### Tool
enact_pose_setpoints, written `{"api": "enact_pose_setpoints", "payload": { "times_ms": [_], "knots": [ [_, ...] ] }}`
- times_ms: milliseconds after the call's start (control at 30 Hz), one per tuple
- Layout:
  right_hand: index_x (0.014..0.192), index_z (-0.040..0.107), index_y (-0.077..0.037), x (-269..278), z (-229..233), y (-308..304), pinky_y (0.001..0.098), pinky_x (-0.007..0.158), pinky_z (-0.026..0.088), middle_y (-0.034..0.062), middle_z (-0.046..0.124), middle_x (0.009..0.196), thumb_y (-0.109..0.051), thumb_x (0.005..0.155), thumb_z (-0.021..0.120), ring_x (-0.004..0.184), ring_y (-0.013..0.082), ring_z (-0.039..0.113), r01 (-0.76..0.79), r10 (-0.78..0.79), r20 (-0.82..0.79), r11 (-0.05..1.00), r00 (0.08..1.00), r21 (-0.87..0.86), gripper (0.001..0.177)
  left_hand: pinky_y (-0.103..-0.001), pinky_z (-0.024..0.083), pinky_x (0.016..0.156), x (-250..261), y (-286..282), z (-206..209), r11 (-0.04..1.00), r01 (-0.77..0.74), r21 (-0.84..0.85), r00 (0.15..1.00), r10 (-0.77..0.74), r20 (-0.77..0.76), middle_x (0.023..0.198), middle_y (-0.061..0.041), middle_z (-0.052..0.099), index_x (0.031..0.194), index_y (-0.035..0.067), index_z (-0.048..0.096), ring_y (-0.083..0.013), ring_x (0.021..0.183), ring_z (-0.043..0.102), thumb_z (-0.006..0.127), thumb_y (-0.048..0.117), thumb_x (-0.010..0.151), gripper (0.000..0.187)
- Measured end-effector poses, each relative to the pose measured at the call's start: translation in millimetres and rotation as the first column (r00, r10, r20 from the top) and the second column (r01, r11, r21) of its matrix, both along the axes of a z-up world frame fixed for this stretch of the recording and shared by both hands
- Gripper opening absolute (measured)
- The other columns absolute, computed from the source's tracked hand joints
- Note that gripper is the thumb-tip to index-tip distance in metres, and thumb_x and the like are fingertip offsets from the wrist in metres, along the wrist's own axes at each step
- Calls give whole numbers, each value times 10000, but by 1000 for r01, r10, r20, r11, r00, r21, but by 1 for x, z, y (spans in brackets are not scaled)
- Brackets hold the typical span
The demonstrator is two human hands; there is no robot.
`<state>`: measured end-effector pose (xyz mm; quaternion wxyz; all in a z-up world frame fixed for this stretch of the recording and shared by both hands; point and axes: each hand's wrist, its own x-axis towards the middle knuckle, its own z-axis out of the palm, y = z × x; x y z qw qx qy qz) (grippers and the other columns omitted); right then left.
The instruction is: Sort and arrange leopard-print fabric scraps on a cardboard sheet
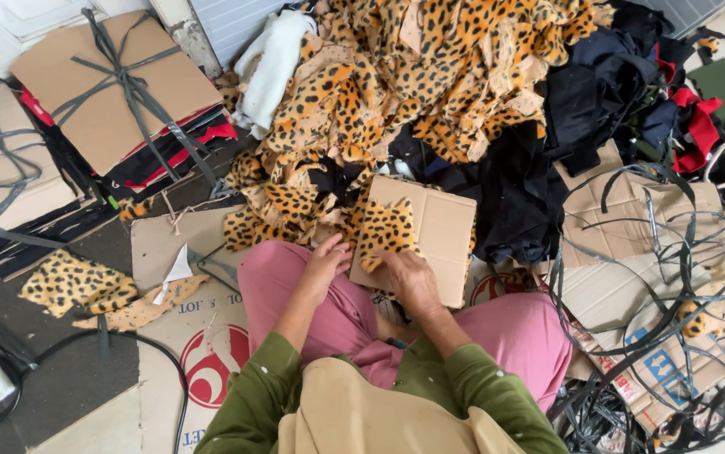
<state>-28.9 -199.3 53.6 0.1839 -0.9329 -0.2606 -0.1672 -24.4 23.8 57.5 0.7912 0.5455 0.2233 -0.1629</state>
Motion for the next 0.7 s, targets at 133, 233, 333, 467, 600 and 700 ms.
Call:
{"api": "enact_pose_setpoints", "payload": {
  "times_ms": [133,233,333,467,600,700],
  "knots": [
    [1199,710,-281,-16,8,9,272,809,571,-43,723,866,-169,955,566,866,144,690,-40,40,2,999,999,25,305,-551,483,1027,-1,-2,-6,1000,-5,-6,1000,5,-3,1435,-346,477,1522,-29,373,-463,1286,539,528,46,954,594],
    [1184,703,-276,-19,12,13,269,810,569,-50,717,853,-195,968,554,874,135,677,-52,52,0,999,999,0,275,-551,486,1020,2,-3,-14,1000,-4,-4,1000,4,14,1431,-343,482,1525,-16,376,-464,1281,542,524,52,958,591],
    [1200,698,-274,-23,5,16,269,824,568,-42,728,891,-183,973,557,893,140,677,-63,63,-7,998,998,15,282,-568,473,1025,1,-1,-10,1000,-10,-3,1000,10,27,1437,-361,470,1522,-29,376,-488,1294,518,510,42,959,583],
    [1173,708,-265,-21,17,21,303,787,574,-22,743,943,-250,970,617,866,172,688,-55,58,-42,997,997,62,224,-508,387,1125,-2,-4,18,971,148,186,985,-161,58,1527,-261,400,1558,63,356,-382,1404,395,482,126,1003,573],
    [1244,692,-268,-5,5,8,391,809,517,-11,703,1195,-363,1010,577,1073,221,642,64,-63,-103,998,993,3,278,-608,146,1200,-7,-23,59,685,303,662,840,-520,154,1651,-280,89,1613,29,166,-501,1495,9,419,164,1058,625],
    [1485,535,-239,14,23,10,558,1143,286,99,471,1571,-396,1059,473,1425,338,412,165,-190,-203,977,961,-133,458,-658,84,1178,-2,-50,37,333,227,915,771,-636,40,1676,-225,99,1607,60,255,-441,1526,20,455,198,1068,592]
  ]
}}
